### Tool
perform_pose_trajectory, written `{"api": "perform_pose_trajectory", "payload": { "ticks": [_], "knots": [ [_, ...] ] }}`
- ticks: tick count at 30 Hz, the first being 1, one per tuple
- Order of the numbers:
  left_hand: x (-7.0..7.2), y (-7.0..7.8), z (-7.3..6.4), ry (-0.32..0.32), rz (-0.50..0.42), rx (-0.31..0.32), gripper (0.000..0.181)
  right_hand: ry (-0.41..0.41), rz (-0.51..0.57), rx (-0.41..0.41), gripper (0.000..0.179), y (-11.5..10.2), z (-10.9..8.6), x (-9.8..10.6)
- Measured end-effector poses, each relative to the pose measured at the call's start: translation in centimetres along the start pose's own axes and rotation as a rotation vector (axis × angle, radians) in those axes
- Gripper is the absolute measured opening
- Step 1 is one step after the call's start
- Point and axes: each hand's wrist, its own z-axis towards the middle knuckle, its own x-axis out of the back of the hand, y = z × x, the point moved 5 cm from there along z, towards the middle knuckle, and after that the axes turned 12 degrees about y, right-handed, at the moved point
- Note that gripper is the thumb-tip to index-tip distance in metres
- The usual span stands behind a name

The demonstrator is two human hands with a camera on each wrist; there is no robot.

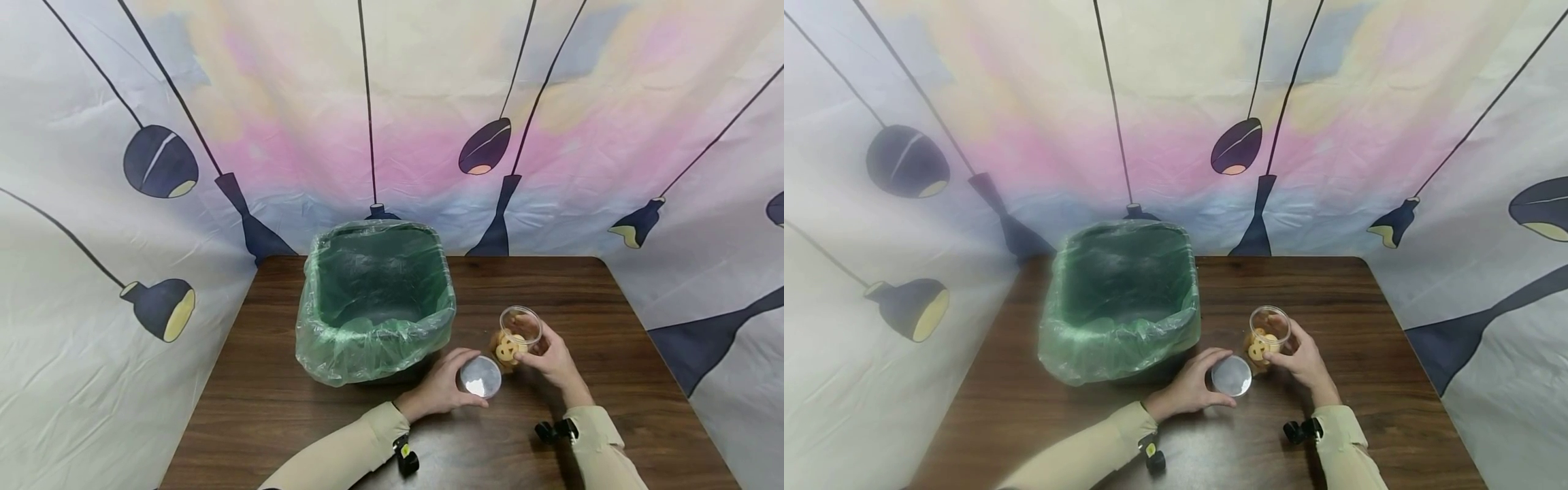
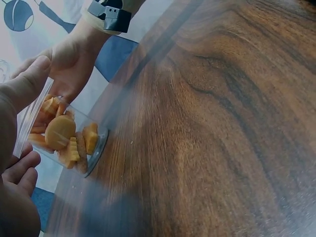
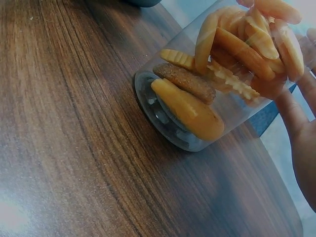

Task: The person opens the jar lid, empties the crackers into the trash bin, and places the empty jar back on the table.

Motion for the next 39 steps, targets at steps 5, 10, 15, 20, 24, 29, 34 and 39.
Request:
{"api": "perform_pose_trajectory", "payload": {
  "ticks": [5,10,15,20,24,29,34,39],
  "knots": [
    [0.0,0.0,-0.2,0.004,0.012,-0.011,0.09,-0.013,0.032,0.024,0.069,-0.1,0.1,-0.1],
    [-0.1,-0.3,-0.4,-0.007,0.036,-0.009,0.089,-0.021,0.059,0.008,0.069,0.2,0.0,0.0],
    [-0.3,-0.5,-0.7,-0.03,0.058,0.008,0.086,-0.024,0.071,-0.002,0.069,0.3,-0.1,0.0],
    [-0.4,-0.7,-0.9,-0.042,0.061,0.017,0.085,-0.017,0.053,0.006,0.068,0.3,0.0,0.0],
    [-0.4,-0.9,-0.9,-0.056,0.058,0.035,0.084,-0.016,0.048,0.011,0.068,0.1,0.0,-0.1],
    [-0.5,-1.1,-0.9,-0.052,0.057,0.033,0.084,-0.02,0.062,0.004,0.068,0.1,0.1,0.0],
    [-0.4,-1.3,-1.1,-0.048,0.063,0.03,0.083,-0.022,0.067,-0.004,0.067,0.1,0.0,0.0],
    [-0.4,-1.4,-1.2,-0.05,0.06,0.035,0.082,-0.011,0.068,0.0,0.067,-0.1,-0.1,-0.1]
  ]
}}
